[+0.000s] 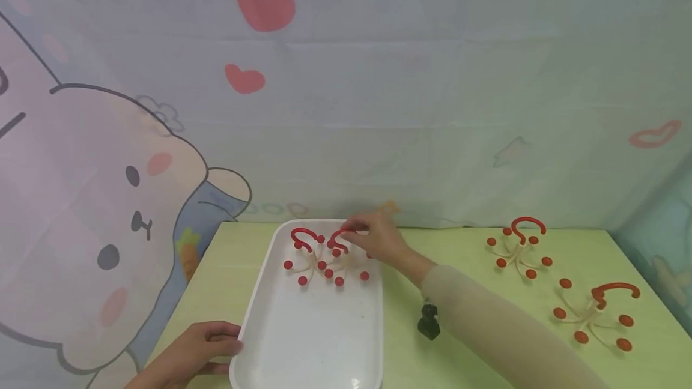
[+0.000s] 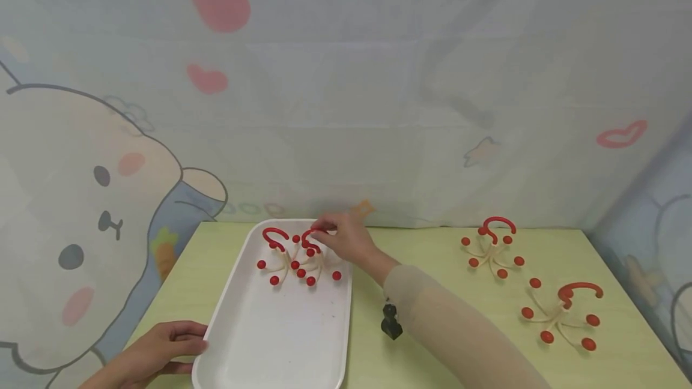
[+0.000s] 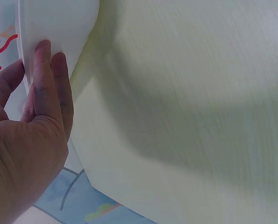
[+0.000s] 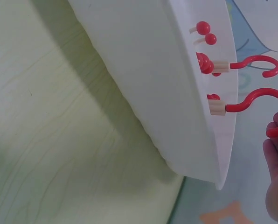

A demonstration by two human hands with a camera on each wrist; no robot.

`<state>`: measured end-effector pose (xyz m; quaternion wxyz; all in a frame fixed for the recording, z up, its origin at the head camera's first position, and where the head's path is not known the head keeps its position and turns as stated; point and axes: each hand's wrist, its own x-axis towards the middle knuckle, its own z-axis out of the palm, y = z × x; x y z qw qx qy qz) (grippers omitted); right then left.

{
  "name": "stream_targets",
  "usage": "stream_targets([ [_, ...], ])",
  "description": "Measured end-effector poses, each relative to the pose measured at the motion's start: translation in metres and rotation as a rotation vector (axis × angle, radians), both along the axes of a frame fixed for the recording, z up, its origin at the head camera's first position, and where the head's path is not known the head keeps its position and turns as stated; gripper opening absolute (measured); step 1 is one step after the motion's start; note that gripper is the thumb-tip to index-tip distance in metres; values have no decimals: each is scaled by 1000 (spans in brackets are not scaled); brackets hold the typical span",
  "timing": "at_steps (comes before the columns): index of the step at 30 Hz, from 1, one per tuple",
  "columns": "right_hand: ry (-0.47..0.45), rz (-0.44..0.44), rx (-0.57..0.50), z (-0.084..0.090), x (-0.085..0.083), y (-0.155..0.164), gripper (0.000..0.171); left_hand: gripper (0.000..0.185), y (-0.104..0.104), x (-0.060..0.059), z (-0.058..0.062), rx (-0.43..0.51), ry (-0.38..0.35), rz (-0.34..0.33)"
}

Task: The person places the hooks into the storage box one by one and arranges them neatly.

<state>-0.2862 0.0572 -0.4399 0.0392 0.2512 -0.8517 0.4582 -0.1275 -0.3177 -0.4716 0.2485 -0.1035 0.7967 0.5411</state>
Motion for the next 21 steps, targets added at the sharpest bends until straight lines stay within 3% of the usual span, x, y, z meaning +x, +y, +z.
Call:
stream_targets([
  [10,2,16,-28,-4,-1,3,13,49,2,-2,-1,-28,-27,33],
  [21,-37,-36,-55,-9,-1,5,16,49,3,-4,-3,-56,-37,61],
])
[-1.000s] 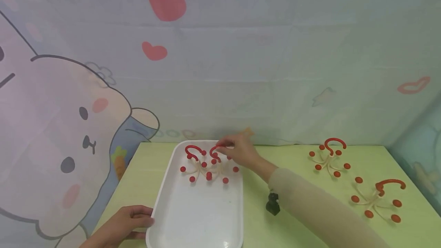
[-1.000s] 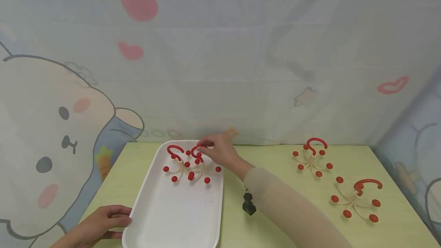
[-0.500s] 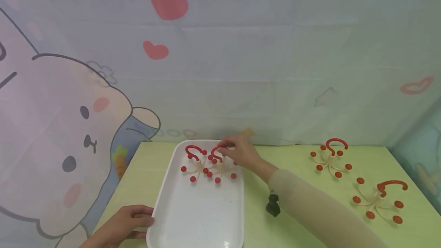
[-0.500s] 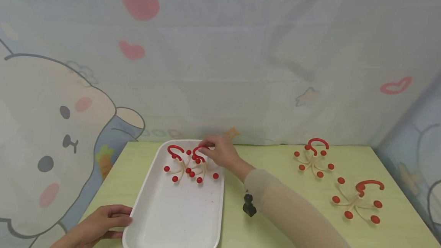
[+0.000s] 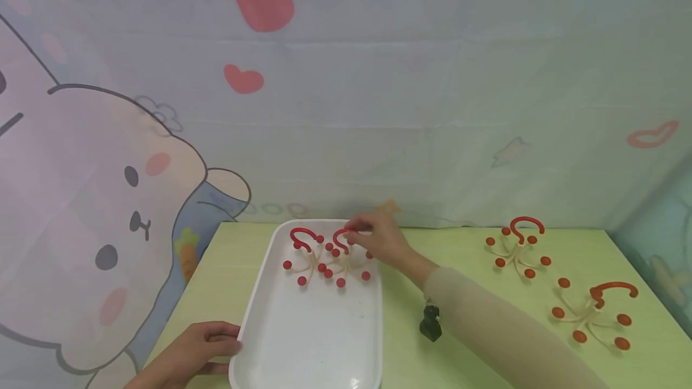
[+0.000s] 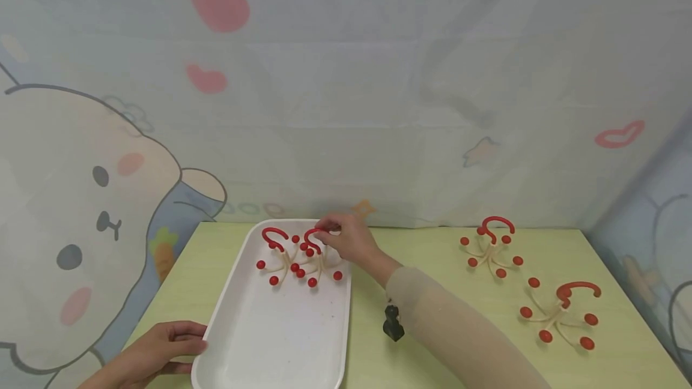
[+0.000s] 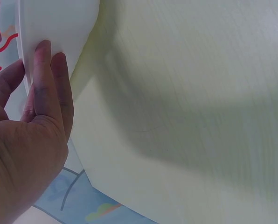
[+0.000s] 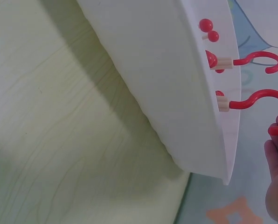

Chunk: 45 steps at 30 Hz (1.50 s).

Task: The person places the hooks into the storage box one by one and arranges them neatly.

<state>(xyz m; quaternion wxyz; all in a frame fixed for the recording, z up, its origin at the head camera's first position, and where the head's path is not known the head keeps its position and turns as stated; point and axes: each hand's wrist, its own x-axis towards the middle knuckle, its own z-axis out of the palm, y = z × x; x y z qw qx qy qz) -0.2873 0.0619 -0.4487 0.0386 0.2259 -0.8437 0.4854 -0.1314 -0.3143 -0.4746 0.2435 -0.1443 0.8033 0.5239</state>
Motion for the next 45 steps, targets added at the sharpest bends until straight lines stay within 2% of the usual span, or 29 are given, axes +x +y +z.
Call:
stream_targets([
  [9,30,10,9,1,1,0,17,49,-2,2,2,27,20,-38],
  [18,-22,17,44,5,4,8,29,48,-5,2,2,79,55,-90],
  [27,22,47,73,14,8,34,35,47,0,1,3,22,15,-32],
  [33,50,49,82,20,16,54,37,49,1,0,5,17,-17,-14],
  [45,58,39,83,38,38,106,36,46,-1,1,3,12,-18,-14],
])
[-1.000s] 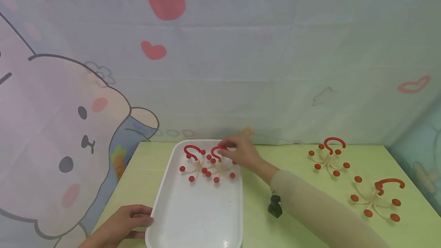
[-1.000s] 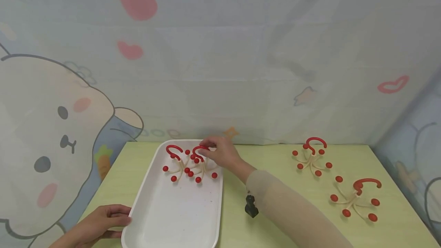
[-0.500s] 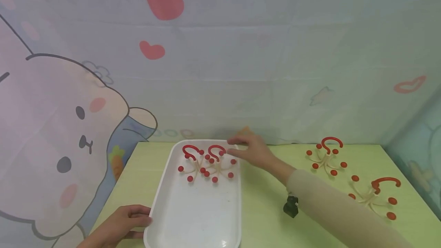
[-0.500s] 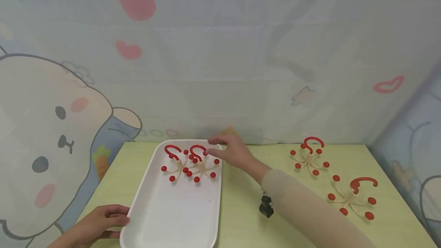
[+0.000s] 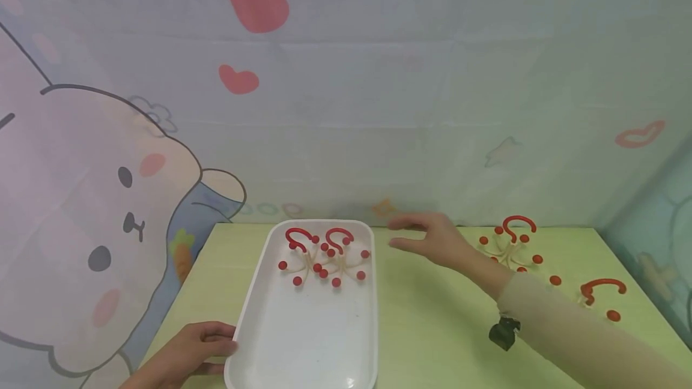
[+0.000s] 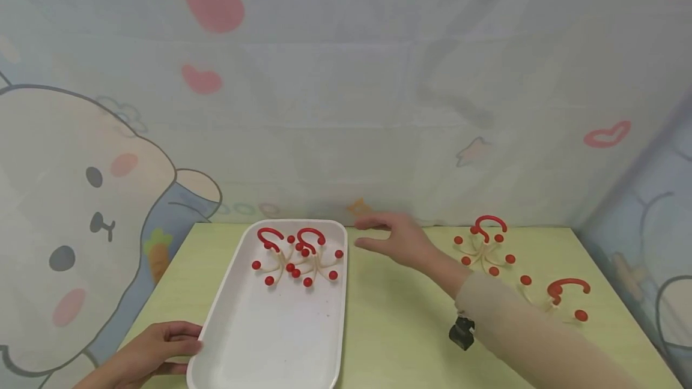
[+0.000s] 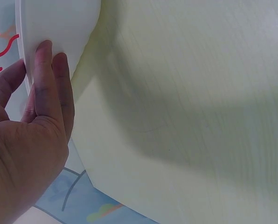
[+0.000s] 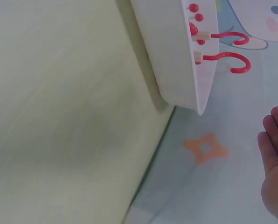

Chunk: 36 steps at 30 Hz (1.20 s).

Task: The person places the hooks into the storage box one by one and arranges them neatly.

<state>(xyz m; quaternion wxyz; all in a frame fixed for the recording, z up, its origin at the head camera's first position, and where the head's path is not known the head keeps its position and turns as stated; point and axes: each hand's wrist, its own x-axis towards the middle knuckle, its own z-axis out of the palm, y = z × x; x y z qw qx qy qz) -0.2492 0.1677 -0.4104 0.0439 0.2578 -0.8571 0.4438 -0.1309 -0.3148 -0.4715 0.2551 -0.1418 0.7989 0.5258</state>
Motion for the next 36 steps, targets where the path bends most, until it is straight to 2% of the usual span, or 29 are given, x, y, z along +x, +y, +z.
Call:
stream_targets([
  [6,29,-30,39,10,9,31,36,46,1,1,1,-6,-10,10],
  [10,13,-61,55,17,18,54,35,47,1,1,0,-6,-25,18],
  [16,-4,-138,75,24,28,90,36,48,1,0,2,14,-9,-8],
  [23,16,-234,166,30,33,123,36,49,4,0,2,-48,-56,44],
  [30,32,-255,167,32,33,153,40,53,2,-2,2,-73,-73,26],
  [36,25,-289,219,30,31,178,47,54,2,-3,1,-83,-75,19],
])
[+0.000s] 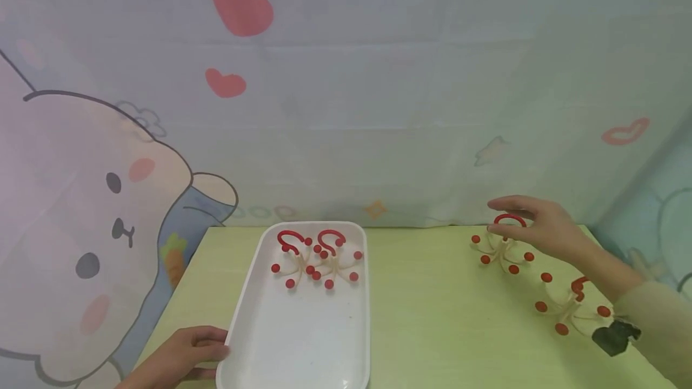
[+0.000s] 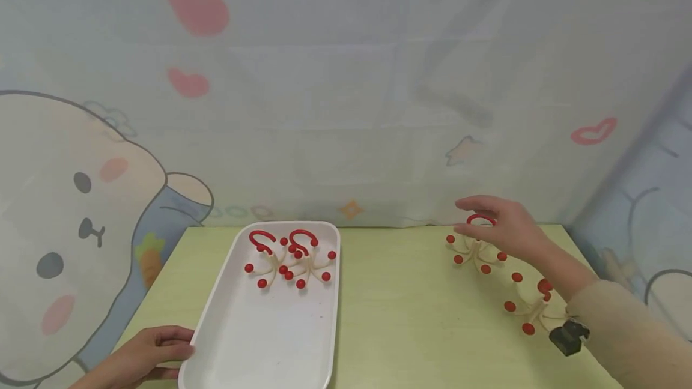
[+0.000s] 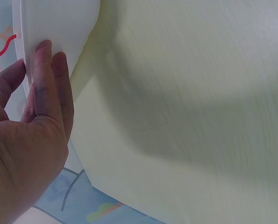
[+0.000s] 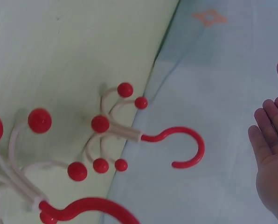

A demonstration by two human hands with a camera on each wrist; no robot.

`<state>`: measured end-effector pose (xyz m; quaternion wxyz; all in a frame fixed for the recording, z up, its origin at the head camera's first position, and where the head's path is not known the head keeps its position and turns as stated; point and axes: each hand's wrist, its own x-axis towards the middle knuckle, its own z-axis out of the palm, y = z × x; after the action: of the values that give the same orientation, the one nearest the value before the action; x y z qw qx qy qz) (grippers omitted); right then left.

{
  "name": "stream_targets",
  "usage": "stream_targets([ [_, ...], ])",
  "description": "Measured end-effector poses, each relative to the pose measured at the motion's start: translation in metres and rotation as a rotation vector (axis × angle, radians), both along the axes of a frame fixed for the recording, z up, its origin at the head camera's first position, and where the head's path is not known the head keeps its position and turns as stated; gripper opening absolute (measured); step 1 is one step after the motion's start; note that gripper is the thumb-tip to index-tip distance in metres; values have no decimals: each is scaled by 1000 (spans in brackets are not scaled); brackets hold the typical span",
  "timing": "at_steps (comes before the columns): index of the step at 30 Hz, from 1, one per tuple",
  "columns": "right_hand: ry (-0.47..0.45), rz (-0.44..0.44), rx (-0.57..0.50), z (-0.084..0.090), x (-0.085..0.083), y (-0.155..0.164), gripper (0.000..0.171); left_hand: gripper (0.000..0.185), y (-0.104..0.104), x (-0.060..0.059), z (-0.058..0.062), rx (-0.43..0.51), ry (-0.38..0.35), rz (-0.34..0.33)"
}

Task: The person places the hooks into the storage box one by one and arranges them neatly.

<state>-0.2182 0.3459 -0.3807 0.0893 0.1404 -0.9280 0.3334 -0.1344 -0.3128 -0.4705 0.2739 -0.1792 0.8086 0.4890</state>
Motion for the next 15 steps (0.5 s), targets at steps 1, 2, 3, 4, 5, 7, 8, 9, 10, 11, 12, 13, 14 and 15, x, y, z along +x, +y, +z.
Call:
stream_targets([
  [1,-8,-6,10,0,0,3,49,54,0,0,0,-3,-4,6],
  [2,-22,-10,13,-1,-1,7,51,54,0,0,0,-3,-2,4],
  [3,-32,-12,16,-1,-1,10,53,54,0,1,0,-4,-4,2],
  [4,-33,-17,28,-2,-2,13,54,54,0,1,0,-4,-2,3],
  [5,-37,-21,35,-2,-2,15,56,53,0,1,0,-5,0,3],
  [7,-47,-25,39,-4,-4,20,59,52,0,1,-1,-7,4,1],
  [8,-53,-25,37,-5,-5,23,61,52,0,1,-1,-9,3,1],
  [9,-53,-27,41,-6,-7,25,62,52,0,1,-1,-11,1,0],
  [10,-55,-29,44,-6,-8,27,63,52,0,1,-1,-13,2,1],
  [11,-55,-31,47,-8,-10,29,64,52,0,1,-1,-14,0,0],
  [12,-53,-28,49,-9,-11,31,65,53,1,1,0,-15,-2,0],
  [13,-57,-29,47,-10,-12,32,65,52,1,1,0,-14,-1,1],
  [14,-64,-26,46,-11,-13,34,66,52,1,1,1,-13,0,3],
  [15,-70,-31,50,-12,-14,35,66,51,2,1,1,-12,2,4],
])
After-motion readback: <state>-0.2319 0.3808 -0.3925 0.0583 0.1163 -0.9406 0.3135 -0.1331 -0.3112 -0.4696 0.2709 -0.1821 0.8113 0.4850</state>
